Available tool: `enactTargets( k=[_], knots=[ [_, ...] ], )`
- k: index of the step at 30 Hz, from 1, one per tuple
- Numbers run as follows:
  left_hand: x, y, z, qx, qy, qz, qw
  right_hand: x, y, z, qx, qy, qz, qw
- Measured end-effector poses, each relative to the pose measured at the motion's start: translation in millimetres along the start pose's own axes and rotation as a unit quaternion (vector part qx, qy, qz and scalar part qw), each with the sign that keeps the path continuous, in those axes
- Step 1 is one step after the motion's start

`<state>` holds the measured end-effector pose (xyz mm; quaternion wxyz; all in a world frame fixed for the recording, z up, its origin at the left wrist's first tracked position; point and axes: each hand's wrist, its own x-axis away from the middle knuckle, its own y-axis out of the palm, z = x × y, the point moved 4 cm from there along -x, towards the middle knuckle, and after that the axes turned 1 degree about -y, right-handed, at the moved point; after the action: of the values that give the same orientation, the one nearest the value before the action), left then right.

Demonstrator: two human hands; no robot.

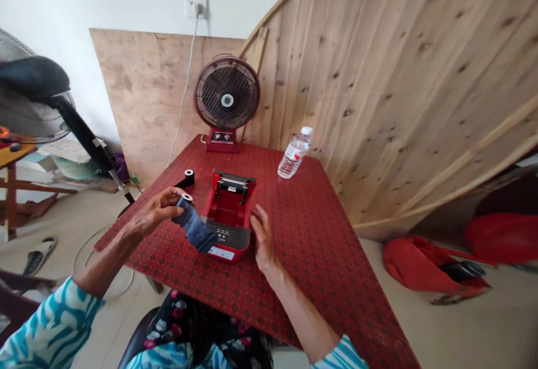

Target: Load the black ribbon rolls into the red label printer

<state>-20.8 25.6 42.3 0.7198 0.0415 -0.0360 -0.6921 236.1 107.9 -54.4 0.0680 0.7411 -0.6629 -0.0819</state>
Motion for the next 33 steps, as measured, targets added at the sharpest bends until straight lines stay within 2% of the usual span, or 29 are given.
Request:
enactTargets(
  k=[3,7,10,13,16,24,29,33],
  knots=[
    [16.0,-12.3,-31.9,0.067,-0.03,0.042,0.996,-11.2,8.4,-10.6,0.012,0.031,-0.028,0.999],
    [23.1,-4.4,-64.8,0.163,-0.099,0.076,0.979,-13.4,13.8,-18.3,0.013,0.067,-0.023,0.997],
    [19.2,1.7,-76.0,0.231,-0.123,0.103,0.96,-14.5,14.9,-21.7,0.02,0.08,-0.016,0.996],
    [13.9,0.7,-79.8,0.247,-0.113,0.111,0.956,-19.2,16.7,-22.4,0.013,0.103,-0.019,0.994],
    [13.6,-6.1,-81.2,0.211,-0.097,0.113,0.966,-24.4,17.7,-22.1,0.02,0.099,-0.026,0.995],
    [21.7,-26.9,-70.9,0.041,-0.076,0.129,0.988,-31.6,8.2,-27.1,0.143,-0.007,-0.025,0.989],
    [7.7,-31.0,-69.2,0.032,-0.053,0.104,0.993,-34.9,-6.9,-31.2,0.173,-0.047,-0.035,0.983],
    [-8.6,-24.2,-73.1,0.038,-0.051,0.088,0.994,-35.0,-12.6,-30.5,0.188,-0.053,-0.015,0.981]
  ],
)
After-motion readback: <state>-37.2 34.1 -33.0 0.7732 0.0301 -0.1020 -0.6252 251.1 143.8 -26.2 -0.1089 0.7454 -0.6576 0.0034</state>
